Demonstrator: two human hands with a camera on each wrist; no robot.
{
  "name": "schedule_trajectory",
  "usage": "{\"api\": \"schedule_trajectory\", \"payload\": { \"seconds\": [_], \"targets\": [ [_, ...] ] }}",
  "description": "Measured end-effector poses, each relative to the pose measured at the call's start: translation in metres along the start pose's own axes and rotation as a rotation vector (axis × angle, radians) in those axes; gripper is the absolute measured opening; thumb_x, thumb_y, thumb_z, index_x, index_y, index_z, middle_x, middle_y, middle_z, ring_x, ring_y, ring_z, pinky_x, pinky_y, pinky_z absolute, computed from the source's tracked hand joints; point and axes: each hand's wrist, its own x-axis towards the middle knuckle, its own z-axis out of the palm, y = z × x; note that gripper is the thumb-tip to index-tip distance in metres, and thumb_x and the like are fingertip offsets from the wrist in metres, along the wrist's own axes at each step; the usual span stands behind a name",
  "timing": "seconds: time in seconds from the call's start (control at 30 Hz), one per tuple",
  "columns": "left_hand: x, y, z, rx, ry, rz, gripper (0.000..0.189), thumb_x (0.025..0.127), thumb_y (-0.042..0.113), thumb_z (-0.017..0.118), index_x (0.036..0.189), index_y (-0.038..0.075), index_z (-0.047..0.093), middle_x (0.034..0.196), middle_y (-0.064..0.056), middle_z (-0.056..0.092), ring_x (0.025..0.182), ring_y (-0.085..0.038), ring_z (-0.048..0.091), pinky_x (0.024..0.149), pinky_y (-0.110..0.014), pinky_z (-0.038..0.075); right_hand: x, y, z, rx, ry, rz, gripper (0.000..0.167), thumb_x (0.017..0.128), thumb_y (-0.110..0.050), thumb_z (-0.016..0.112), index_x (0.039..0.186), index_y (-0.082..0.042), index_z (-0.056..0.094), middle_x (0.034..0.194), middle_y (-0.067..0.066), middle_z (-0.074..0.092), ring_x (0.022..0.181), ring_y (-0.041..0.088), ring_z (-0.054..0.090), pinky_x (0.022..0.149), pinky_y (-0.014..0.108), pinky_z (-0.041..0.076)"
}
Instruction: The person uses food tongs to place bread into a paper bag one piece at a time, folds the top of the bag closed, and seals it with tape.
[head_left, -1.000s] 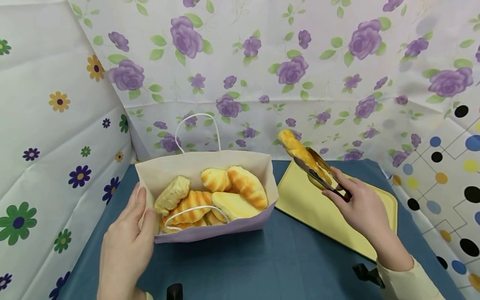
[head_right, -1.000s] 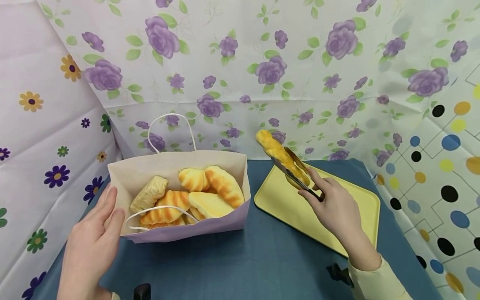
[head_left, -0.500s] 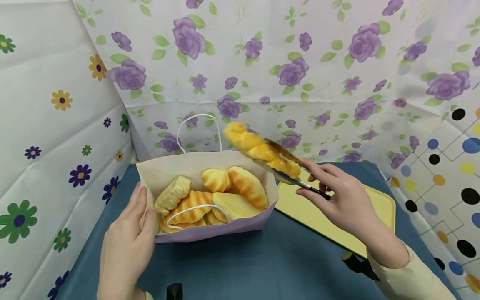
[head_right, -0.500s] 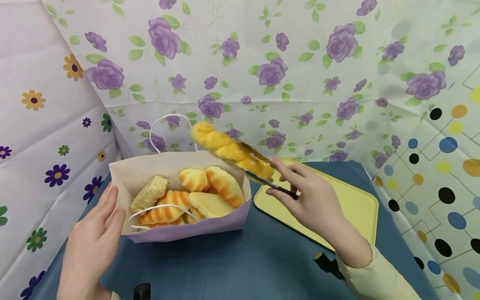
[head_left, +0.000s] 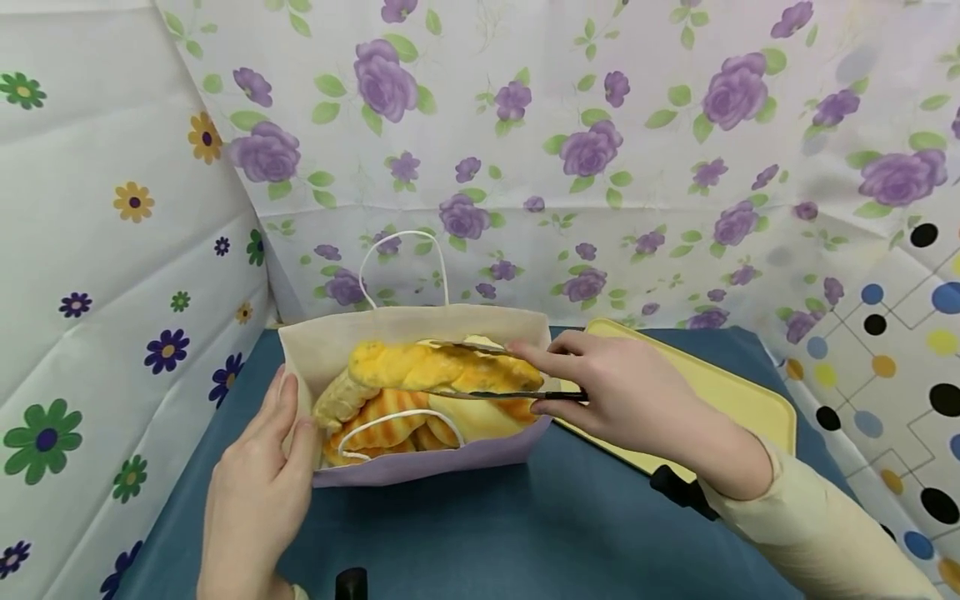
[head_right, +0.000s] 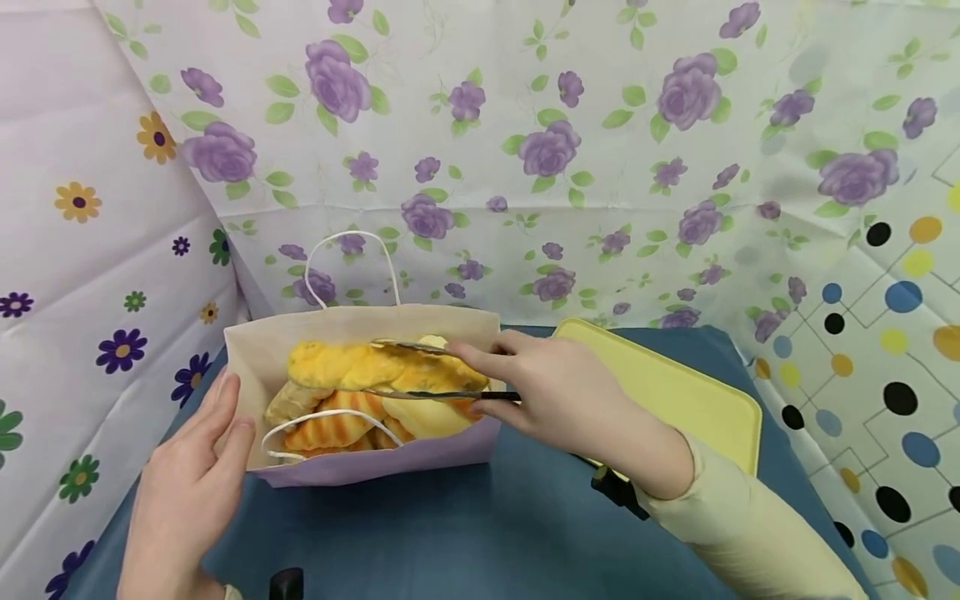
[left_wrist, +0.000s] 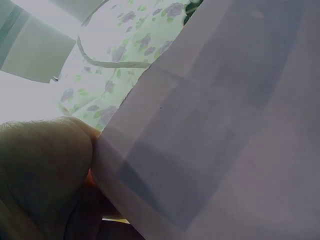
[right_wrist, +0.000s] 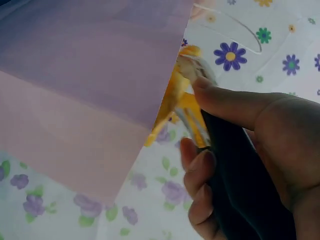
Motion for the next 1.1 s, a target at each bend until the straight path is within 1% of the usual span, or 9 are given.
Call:
{"api": "schedule_trajectory", "payload": {
  "seconds": [0.27, 0.4, 0.5, 0.63, 0.7, 0.8, 0.93, 1.0, 1.1],
  "targets": [
    [0.000, 0.001, -0.001, 0.008, -0.005, -0.010, 0.061, 0.115, 0.044, 0.038, 0.168, 0.014, 0.031, 0.174, 0.004, 0.026, 0.153, -0.043, 0.039, 0.113, -0.074, 0.036, 0.033, -0.017, 0.006, -0.067, -0.152, -0.071, 0.068, 0.091, -0.048, 0.085, 0.153, -0.033, 0.062, 0.087, -0.006, 0.059, 0.052, 0.006, 0.041, 0.046, 0.024, 0.035],
    [-0.001, 0.001, -0.001, 0.006, -0.010, -0.029, 0.061, 0.115, 0.045, 0.038, 0.168, 0.015, 0.031, 0.174, 0.006, 0.025, 0.152, -0.043, 0.039, 0.114, -0.074, 0.036, 0.049, -0.026, 0.011, -0.074, -0.243, -0.095, 0.066, 0.089, -0.051, 0.086, 0.150, -0.033, 0.065, 0.088, -0.006, 0.059, 0.061, 0.010, 0.047, 0.048, 0.025, 0.038],
    [-0.001, 0.001, 0.000, 0.009, -0.017, -0.029, 0.061, 0.115, 0.044, 0.037, 0.168, 0.015, 0.031, 0.174, 0.006, 0.024, 0.152, -0.044, 0.040, 0.114, -0.074, 0.035, 0.057, -0.031, 0.017, -0.092, -0.286, -0.110, 0.067, 0.088, -0.055, 0.084, 0.150, -0.034, 0.065, 0.092, -0.006, 0.061, 0.061, 0.011, 0.049, 0.048, 0.026, 0.040],
    [-0.001, 0.002, 0.000, 0.016, -0.017, -0.013, 0.060, 0.115, 0.043, 0.037, 0.168, 0.013, 0.031, 0.174, 0.004, 0.025, 0.151, -0.044, 0.040, 0.113, -0.073, 0.036, 0.062, -0.036, 0.024, -0.100, -0.319, -0.111, 0.066, 0.089, -0.057, 0.083, 0.148, -0.035, 0.067, 0.095, -0.003, 0.062, 0.055, 0.012, 0.047, 0.047, 0.027, 0.040],
    [-0.001, 0.002, 0.000, 0.013, -0.015, -0.008, 0.060, 0.115, 0.043, 0.038, 0.168, 0.012, 0.032, 0.174, 0.003, 0.025, 0.151, -0.044, 0.040, 0.113, -0.073, 0.036, 0.064, -0.038, 0.026, -0.096, -0.334, -0.105, 0.067, 0.088, -0.058, 0.083, 0.149, -0.037, 0.066, 0.096, -0.002, 0.064, 0.056, 0.012, 0.049, 0.047, 0.026, 0.042],
    [0.000, 0.002, 0.000, 0.011, -0.008, -0.001, 0.061, 0.115, 0.043, 0.039, 0.167, 0.012, 0.033, 0.173, 0.003, 0.026, 0.151, -0.044, 0.040, 0.114, -0.073, 0.036, 0.066, -0.038, 0.029, -0.080, -0.352, -0.103, 0.073, 0.086, -0.060, 0.085, 0.151, -0.037, 0.063, 0.105, 0.001, 0.066, 0.061, 0.012, 0.052, 0.050, 0.026, 0.045],
    [-0.001, 0.001, 0.000, 0.009, -0.003, 0.007, 0.060, 0.115, 0.043, 0.039, 0.167, 0.012, 0.034, 0.173, 0.002, 0.027, 0.151, -0.045, 0.041, 0.113, -0.073, 0.036, 0.068, -0.037, 0.030, -0.049, -0.389, -0.084, 0.080, 0.083, -0.063, 0.085, 0.154, -0.036, 0.060, 0.114, 0.004, 0.064, 0.061, 0.013, 0.052, 0.051, 0.027, 0.046],
    [-0.001, 0.001, 0.000, 0.005, -0.003, 0.010, 0.060, 0.115, 0.043, 0.039, 0.167, 0.012, 0.034, 0.173, 0.002, 0.027, 0.151, -0.045, 0.040, 0.113, -0.073, 0.036, 0.067, -0.035, 0.031, -0.035, -0.402, -0.062, 0.082, 0.083, -0.064, 0.085, 0.155, -0.035, 0.059, 0.112, 0.002, 0.064, 0.060, 0.013, 0.050, 0.050, 0.027, 0.044],
    [-0.001, 0.001, 0.000, 0.001, -0.007, 0.008, 0.060, 0.116, 0.043, 0.039, 0.167, 0.012, 0.034, 0.173, 0.002, 0.026, 0.152, -0.044, 0.039, 0.114, -0.073, 0.036, 0.063, -0.031, 0.029, -0.002, -0.389, -0.027, 0.082, 0.084, -0.064, 0.084, 0.156, -0.035, 0.059, 0.105, -0.002, 0.063, 0.062, 0.012, 0.048, 0.049, 0.027, 0.040]
  ]
}}
